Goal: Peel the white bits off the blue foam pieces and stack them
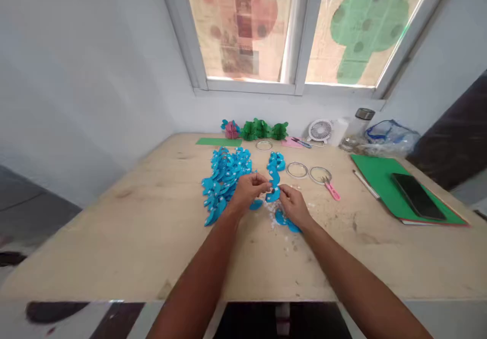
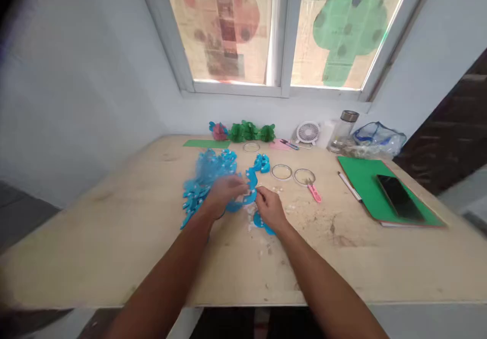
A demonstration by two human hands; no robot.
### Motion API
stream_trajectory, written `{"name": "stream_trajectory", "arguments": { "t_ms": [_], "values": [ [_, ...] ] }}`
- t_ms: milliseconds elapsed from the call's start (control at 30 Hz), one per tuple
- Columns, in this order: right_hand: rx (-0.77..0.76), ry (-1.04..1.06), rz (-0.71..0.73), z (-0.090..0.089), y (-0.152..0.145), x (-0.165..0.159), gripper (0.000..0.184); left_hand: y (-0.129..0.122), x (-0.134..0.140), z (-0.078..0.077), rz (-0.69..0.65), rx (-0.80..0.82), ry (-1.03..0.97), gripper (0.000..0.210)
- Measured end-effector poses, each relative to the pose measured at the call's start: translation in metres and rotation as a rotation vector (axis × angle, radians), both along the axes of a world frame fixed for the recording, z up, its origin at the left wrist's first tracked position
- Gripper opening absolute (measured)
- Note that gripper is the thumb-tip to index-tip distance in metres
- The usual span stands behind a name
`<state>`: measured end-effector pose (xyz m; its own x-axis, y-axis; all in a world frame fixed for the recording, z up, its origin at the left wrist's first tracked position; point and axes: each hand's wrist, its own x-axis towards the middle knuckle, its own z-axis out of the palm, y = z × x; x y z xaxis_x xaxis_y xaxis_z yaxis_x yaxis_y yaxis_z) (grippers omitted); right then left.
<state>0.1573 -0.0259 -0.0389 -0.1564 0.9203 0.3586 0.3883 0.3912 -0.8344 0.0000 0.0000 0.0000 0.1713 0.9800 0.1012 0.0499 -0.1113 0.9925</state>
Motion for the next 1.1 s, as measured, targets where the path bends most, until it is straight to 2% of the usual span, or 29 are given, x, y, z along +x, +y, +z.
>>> {"name": "stream_trajectory", "arguments": {
  "t_ms": [500,1100],
  "values": [
    [-0.009,-0.037,0.001,0.008,-0.004,0.0,0.02,0.0,-0.001,0.0,0.005,-0.029,-0.033,0.021],
    [0.007,-0.054,0.081,0.012,-0.005,0.002,0.02,0.003,-0.009,-0.003,-0.09,-0.214,-0.093,0.038]
  ]
}}
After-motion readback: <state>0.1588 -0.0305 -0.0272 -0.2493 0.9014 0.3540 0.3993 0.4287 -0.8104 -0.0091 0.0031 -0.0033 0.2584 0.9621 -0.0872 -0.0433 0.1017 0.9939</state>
